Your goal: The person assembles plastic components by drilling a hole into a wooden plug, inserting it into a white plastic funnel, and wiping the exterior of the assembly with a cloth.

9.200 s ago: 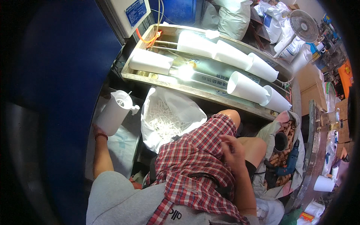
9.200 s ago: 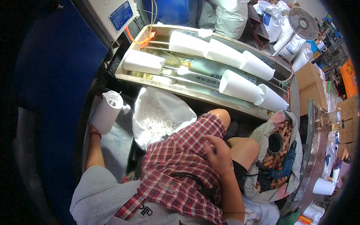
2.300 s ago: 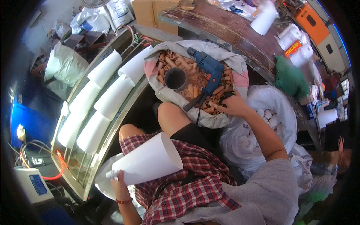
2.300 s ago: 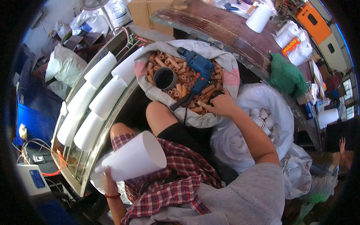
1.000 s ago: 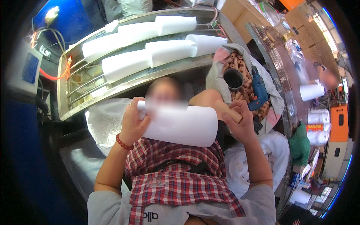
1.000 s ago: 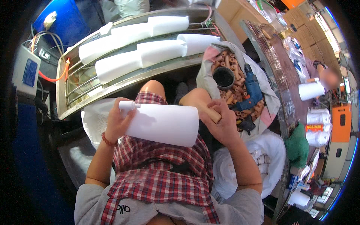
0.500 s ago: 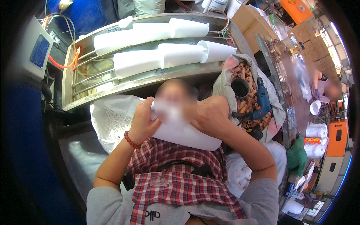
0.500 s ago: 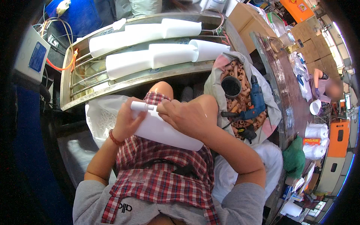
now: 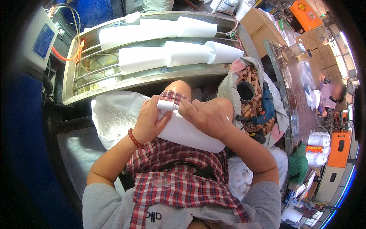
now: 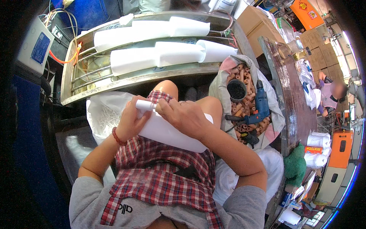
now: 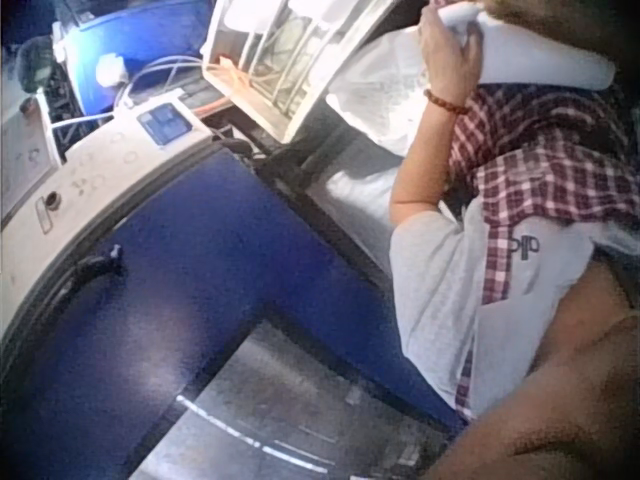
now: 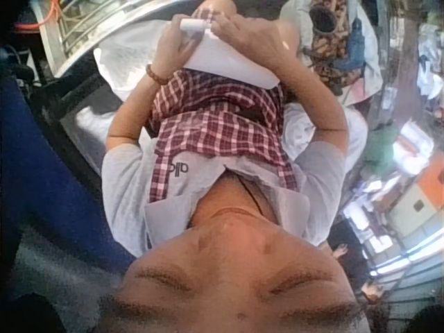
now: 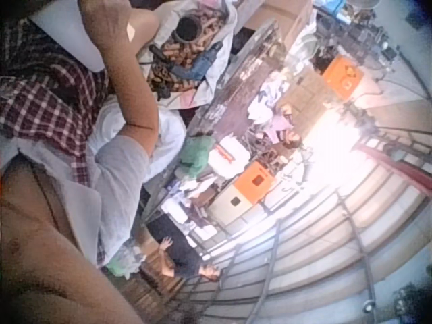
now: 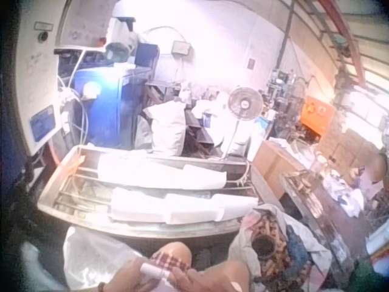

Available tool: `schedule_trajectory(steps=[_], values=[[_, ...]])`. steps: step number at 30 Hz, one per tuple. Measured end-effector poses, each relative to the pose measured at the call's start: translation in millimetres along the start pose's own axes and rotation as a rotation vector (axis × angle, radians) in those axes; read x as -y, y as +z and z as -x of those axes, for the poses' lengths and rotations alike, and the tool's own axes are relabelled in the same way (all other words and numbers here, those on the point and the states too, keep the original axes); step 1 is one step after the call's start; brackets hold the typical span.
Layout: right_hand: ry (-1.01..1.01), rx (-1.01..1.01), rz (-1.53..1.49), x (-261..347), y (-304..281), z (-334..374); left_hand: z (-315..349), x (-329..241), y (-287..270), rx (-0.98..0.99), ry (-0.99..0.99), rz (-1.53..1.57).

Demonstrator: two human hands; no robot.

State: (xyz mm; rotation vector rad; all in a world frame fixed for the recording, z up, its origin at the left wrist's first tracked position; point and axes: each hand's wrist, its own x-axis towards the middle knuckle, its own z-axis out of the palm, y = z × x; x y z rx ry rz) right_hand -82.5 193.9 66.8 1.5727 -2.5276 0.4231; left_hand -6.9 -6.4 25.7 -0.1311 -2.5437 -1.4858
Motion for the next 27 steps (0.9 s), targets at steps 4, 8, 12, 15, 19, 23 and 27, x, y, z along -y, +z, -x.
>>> schedule_trajectory(steps=[4,8,12,15,19,23,27], values=[[0.173,0.231,-0.517,2,-16,-11,5,1,3,-0.017,0.075,0.001],[0.344,0.494,-0.812,4,-27,-19,11,2,-1,0.003,0.139,0.023],[0.052,0.196,-0.051,7,-30,-10,7,2,1,0.001,0.08,0.046],[-0.135,-0.014,0.285,-6,-15,-4,8,5,8,0.022,-0.051,0.128],[0.033,0.31,-0.161,-4,-20,-11,13,2,7,-0.021,0.026,0.098],[0.3,0.494,-0.808,-7,-20,-17,16,5,6,-0.039,0.135,0.069],[0.171,0.38,-0.174,9,-30,-16,15,8,3,0.031,0.0,0.145]])
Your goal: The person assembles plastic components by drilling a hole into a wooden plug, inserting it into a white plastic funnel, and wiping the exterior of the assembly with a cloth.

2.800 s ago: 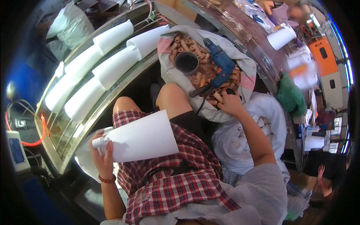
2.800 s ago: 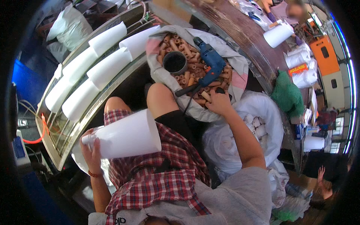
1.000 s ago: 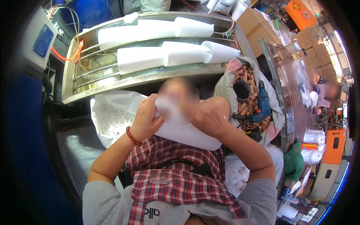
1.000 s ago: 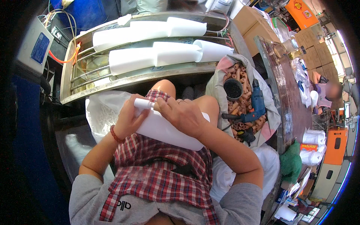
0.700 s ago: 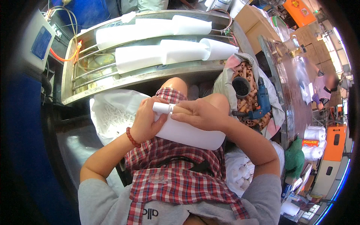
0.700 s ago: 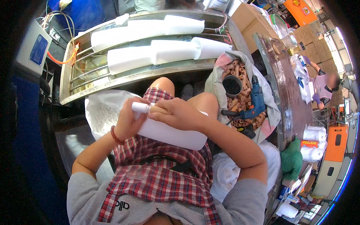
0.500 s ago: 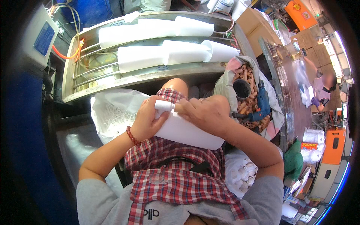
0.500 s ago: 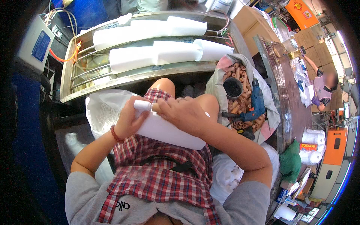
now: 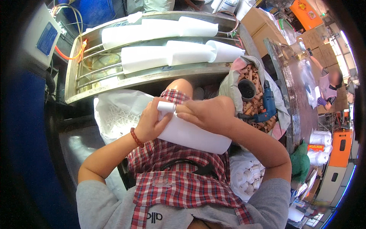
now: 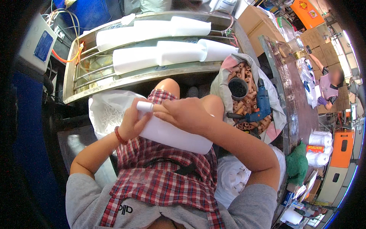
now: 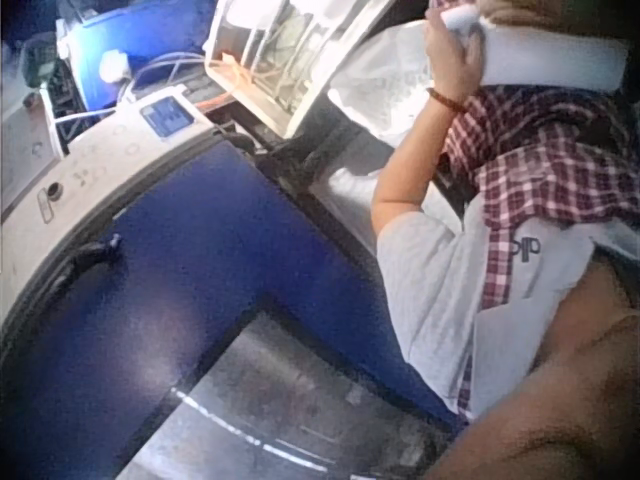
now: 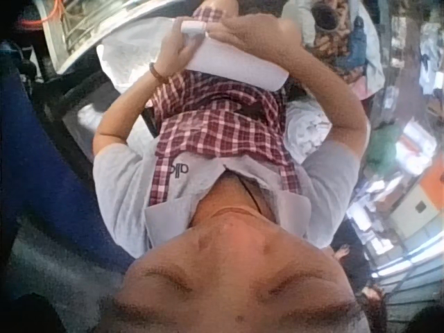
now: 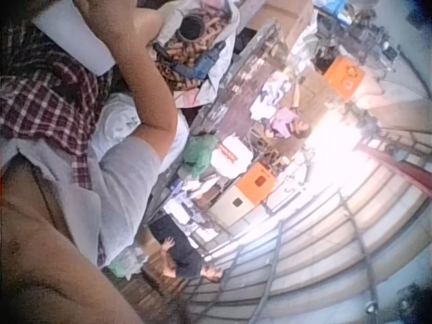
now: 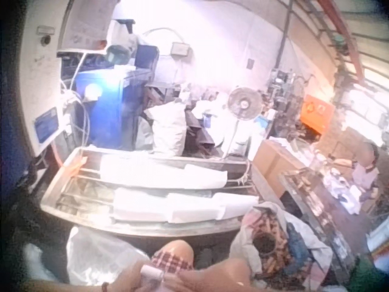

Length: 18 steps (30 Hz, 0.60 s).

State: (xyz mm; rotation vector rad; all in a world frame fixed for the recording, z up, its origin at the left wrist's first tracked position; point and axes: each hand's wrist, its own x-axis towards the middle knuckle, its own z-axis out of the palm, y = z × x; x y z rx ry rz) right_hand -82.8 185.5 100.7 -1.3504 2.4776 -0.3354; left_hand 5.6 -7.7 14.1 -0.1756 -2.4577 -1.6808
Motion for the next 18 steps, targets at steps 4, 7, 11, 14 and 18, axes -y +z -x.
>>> schedule_trajectory(steps=[4,7,11,14,18], values=[[-0.258,-0.238,0.52,-5,13,-2,1,2,7,-0.028,-0.073,0.047],[-0.124,-0.057,0.189,2,5,-7,5,1,8,-0.077,0.012,0.012],[0.141,0.22,-0.677,-6,7,-12,7,0,9,-0.051,0.066,-0.008],[0.115,0.155,-0.409,-3,1,-9,2,-1,8,-0.005,0.001,0.004],[-0.208,-0.213,0.441,-7,13,-1,-5,4,9,0.035,-0.07,0.032]])
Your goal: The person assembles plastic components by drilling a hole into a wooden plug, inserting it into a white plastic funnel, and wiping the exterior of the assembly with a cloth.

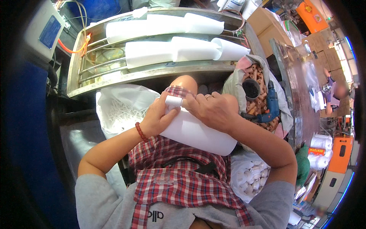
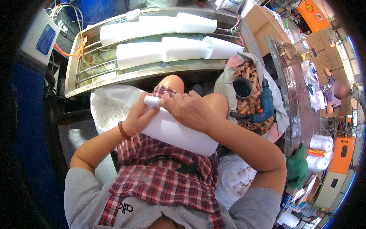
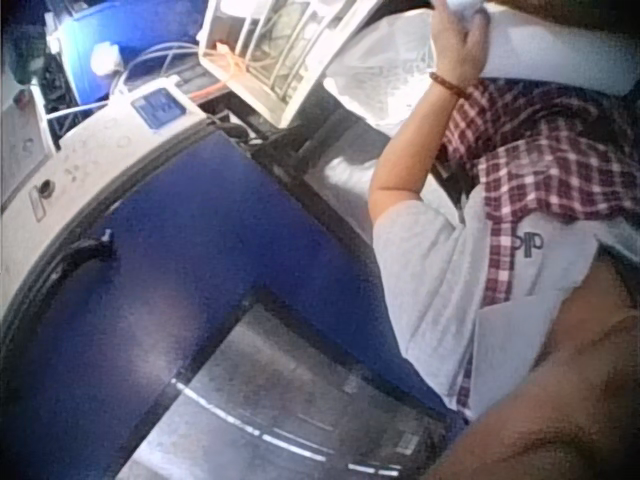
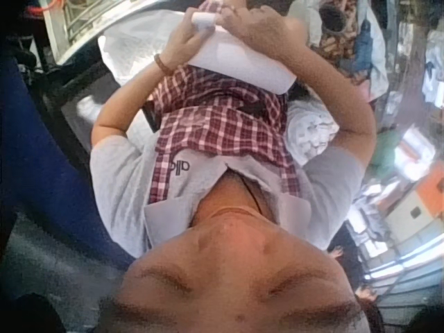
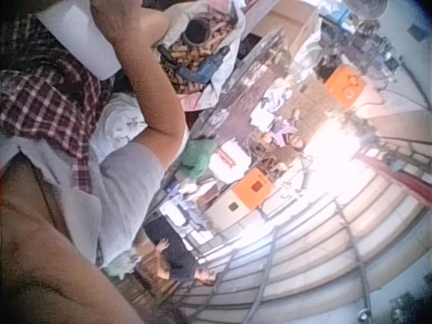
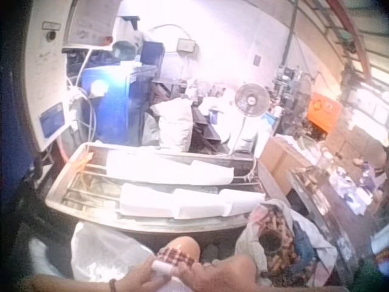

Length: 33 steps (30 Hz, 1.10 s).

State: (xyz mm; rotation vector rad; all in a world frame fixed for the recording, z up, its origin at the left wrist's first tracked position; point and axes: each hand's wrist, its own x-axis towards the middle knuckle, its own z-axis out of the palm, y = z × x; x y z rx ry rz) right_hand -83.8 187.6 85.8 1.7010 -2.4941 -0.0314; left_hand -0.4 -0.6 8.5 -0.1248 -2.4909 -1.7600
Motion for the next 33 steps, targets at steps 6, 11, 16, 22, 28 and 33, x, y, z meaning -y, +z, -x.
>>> schedule_trajectory(steps=[6,11,16,22,28,33], values=[[0.071,0.339,-0.374,-3,-19,-16,6,-3,0,-0.024,0.07,-0.05],[0.287,0.485,-1.166,-10,-7,-13,7,-3,-1,-0.008,0.129,-0.073],[0.26,0.465,-1.064,-7,-15,-14,9,-5,-4,0.003,0.124,-0.12],[0.305,0.007,-0.405,-2,-7,15,-15,-4,-5,0.161,-0.079,-0.052],[0.958,-0.585,-1.236,-52,25,143,-41,16,-24,0.471,-0.629,0.298],[1.577,-1.206,-1.219,-81,80,279,-88,-23,-14,0.504,-0.069,-0.584]])
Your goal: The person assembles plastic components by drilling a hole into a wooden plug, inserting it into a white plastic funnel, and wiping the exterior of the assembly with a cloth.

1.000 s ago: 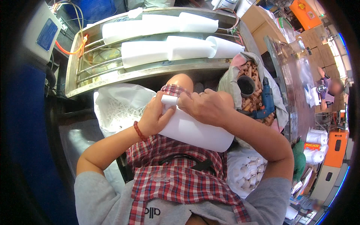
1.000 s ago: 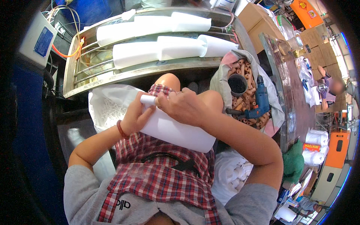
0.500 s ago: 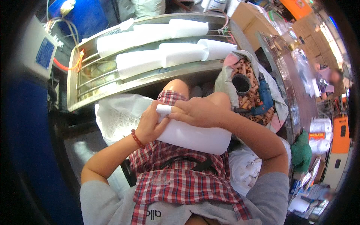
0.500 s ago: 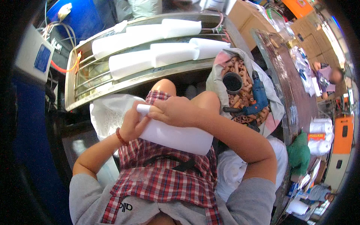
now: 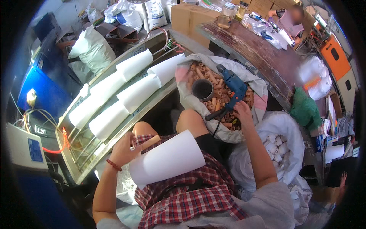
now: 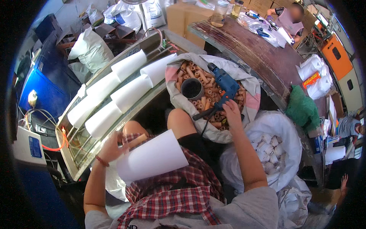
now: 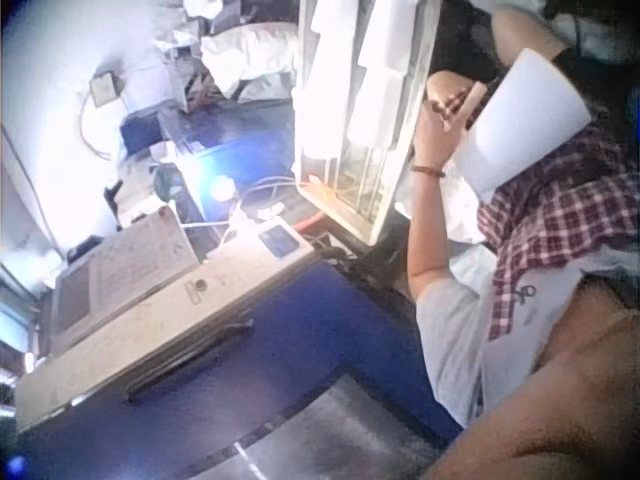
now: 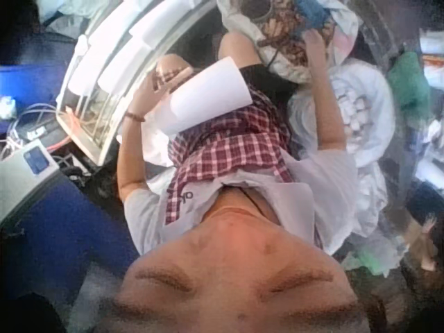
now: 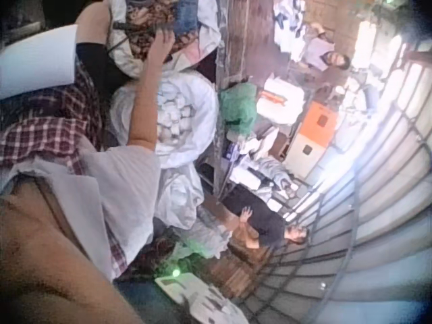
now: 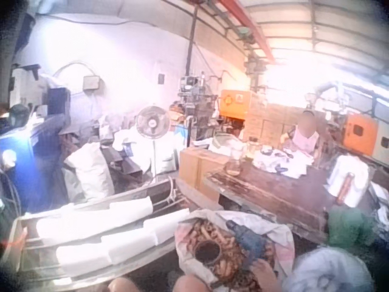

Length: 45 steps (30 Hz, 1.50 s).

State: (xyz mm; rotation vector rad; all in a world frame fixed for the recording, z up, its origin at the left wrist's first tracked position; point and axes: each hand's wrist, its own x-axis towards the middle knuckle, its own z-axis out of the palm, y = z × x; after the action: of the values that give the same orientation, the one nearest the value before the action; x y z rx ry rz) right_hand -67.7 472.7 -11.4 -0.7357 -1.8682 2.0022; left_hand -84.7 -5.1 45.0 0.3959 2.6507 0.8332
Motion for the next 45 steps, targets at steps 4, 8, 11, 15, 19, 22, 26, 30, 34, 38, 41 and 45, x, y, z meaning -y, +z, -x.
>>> schedule_trajectory(steps=[4,8,11,15,19,22,26,30,34,38,41,45], values=[[0.199,0.006,-0.133,-26,-37,-31,-66,-63,-14,-0.135,0.342,-0.041],[0.304,0.007,-0.143,-22,-31,-49,-159,-119,29,0.055,0.504,0.038],[0.399,0.031,-0.148,-17,-30,-62,-231,-133,77,0.019,0.59,-0.075],[0.397,0.002,-0.258,-13,-17,-71,-295,-142,132,0.026,0.567,-0.035],[0.412,0.082,-0.51,-27,-20,-84,-314,-155,156,0.156,0.384,-0.044],[0.389,0.055,-0.67,-27,-11,-90,-322,-168,150,0.228,0.392,-0.176],[0.455,0.04,-0.815,-20,1,-98,-321,-165,148,0.24,0.34,-0.174],[0.441,0.046,-0.763,-21,6,-101,-315,-159,147,0.096,0.304,-0.125],[0.373,0.005,-0.775,-28,-15,-101,-308,-149,133,0.132,0.181,0.239],[0.33,0.028,-0.606,7,-39,-57,-284,-108,92,0.183,0.2,0.582],[0.278,0.042,-0.442,34,-55,-17,-232,-98,48,0.125,-0.03,0.678],[0.303,0.169,-0.295,58,-53,32,-184,-50,14,0.018,-0.21,0.902]])
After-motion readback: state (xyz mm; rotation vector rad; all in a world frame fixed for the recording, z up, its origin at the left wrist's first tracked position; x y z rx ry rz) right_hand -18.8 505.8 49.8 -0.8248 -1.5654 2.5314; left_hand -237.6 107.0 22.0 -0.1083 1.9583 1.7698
